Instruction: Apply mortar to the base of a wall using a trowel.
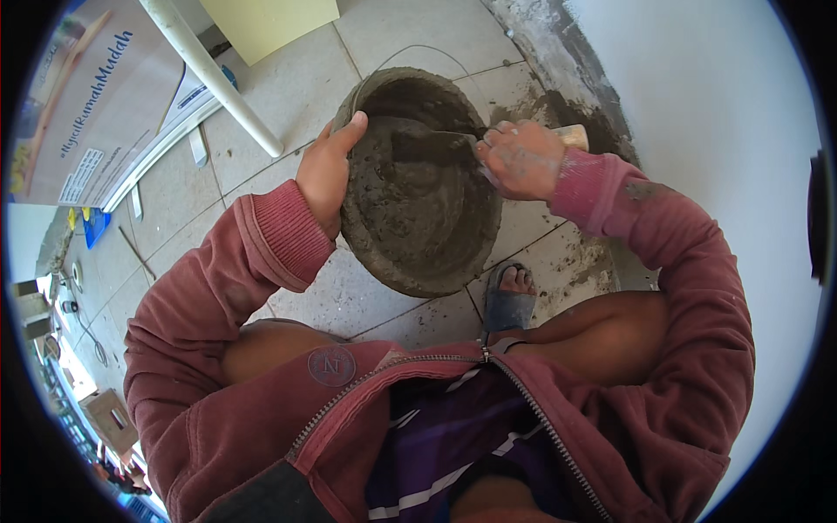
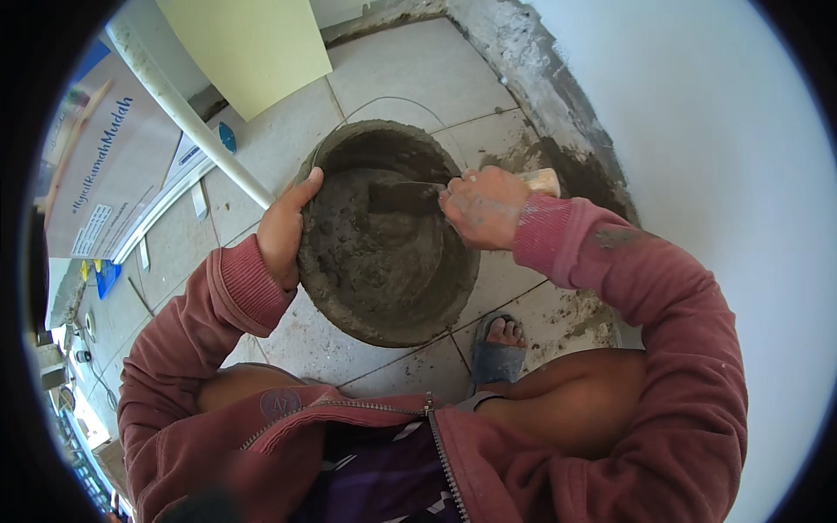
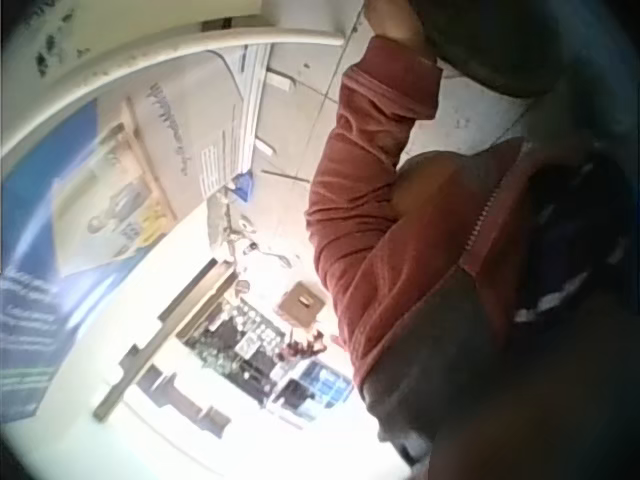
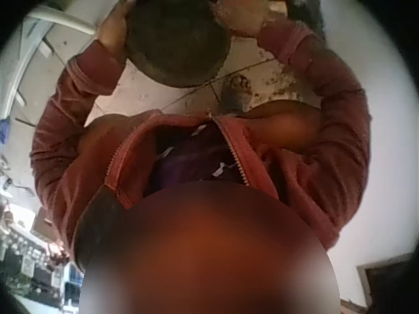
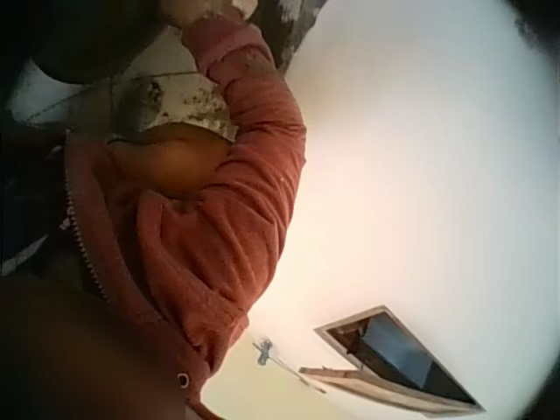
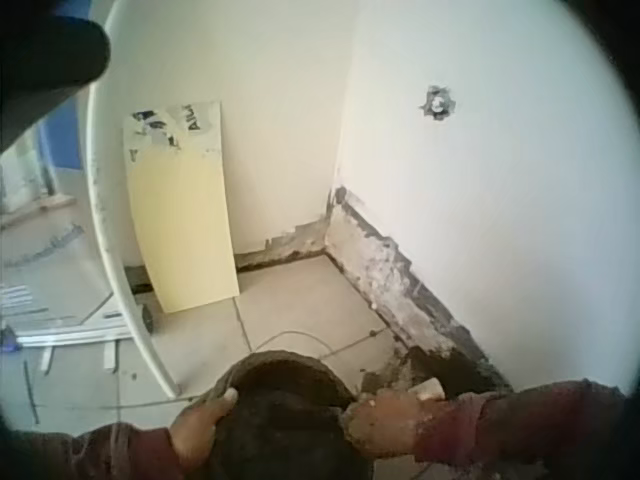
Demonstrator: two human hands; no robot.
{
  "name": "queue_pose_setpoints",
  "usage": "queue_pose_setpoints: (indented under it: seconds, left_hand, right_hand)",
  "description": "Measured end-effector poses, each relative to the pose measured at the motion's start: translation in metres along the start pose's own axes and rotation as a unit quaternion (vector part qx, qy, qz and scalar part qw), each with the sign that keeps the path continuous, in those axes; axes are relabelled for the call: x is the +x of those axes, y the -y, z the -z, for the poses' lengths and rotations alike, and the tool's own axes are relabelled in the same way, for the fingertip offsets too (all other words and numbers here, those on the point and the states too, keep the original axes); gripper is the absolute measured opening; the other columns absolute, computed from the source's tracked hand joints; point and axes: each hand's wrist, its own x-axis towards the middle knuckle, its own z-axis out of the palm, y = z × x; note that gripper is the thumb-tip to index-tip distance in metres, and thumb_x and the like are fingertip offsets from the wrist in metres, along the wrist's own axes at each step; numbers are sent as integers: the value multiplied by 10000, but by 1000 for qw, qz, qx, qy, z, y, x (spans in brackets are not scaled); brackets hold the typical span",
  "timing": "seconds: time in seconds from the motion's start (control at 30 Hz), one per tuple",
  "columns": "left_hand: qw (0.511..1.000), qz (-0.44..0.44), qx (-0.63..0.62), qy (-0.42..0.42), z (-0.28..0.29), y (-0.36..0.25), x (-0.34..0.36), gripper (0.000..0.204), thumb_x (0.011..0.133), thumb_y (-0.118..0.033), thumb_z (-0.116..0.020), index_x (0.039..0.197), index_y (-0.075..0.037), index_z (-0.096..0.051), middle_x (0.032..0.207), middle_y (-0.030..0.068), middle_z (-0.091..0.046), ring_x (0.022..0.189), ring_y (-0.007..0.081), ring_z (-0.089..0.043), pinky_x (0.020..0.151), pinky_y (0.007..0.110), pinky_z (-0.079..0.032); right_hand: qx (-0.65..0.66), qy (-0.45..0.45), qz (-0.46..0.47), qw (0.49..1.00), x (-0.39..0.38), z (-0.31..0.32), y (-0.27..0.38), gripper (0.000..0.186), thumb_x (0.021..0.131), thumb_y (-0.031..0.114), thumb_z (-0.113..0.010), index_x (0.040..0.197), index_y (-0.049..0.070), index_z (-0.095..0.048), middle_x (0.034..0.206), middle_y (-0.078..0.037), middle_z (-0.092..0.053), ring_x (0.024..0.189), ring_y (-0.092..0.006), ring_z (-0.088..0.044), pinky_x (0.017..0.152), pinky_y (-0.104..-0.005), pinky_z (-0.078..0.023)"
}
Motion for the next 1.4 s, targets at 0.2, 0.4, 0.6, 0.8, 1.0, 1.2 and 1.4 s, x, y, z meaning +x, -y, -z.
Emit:
queue_pose_setpoints:
  seconds: [0.2,0.4,0.6,0.8,1.0,1.2,1.4]
  left_hand:
    - [999,29,-33,-8,9,0,-6,399,913,-283,-338,1163,19,-410,1066,152,-555,943,250,-565,838,366,-452]
    - [999,-22,-16,-22,-5,8,-6,383,894,-242,-418,1184,5,-381,1073,133,-526,916,226,-549,804,343,-461]
    - [999,-20,-7,-32,-17,8,-10,393,890,-250,-433,1192,-4,-380,1086,128,-520,940,216,-537,815,335,-448]
    - [1000,-16,-11,-22,-15,8,-4,399,889,-249,-436,1192,4,-377,1093,128,-517,948,217,-534,811,338,-450]
    - [998,-26,20,-44,-19,12,-6,395,902,-255,-398,1204,-3,-363,1112,133,-505,968,228,-523,838,351,-435]
    - [1000,-16,-18,-9,-13,11,-4,428,886,-255,-440,1219,3,-365,1097,126,-508,963,211,-517,832,333,-437]
    - [1000,-15,14,-19,-20,13,-3,448,885,-257,-444,1236,1,-340,1119,134,-492,975,217,-511,843,337,-429]
  right_hand:
    - [37,-25,-93,995,-16,25,-14,226,686,193,-583,836,28,-545,673,-103,-551,633,-282,-569,561,-376,-467]
    - [123,205,-94,966,4,29,23,252,702,233,-580,836,22,-549,650,-124,-572,625,-293,-580,549,-395,-466]
    - [75,-56,-99,991,-17,12,7,254,703,236,-563,767,-10,-578,697,-164,-595,627,-302,-604,540,-389,-483]
    - [130,168,-36,976,-4,27,21,184,677,192,-563,709,12,-579,653,-149,-582,578,-316,-584,511,-395,-475]
    - [75,107,-157,979,-11,32,4,188,713,209,-541,695,26,-578,613,-139,-575,596,-317,-585,547,-402,-477]
    - [125,228,-97,961,1,59,18,227,728,255,-554,726,30,-587,622,-134,-578,602,-308,-586,550,-396,-476]
    - [37,45,-177,982,-3,50,-10,241,712,241,-546,741,7,-596,683,-155,-592,654,-315,-594,576,-396,-481]
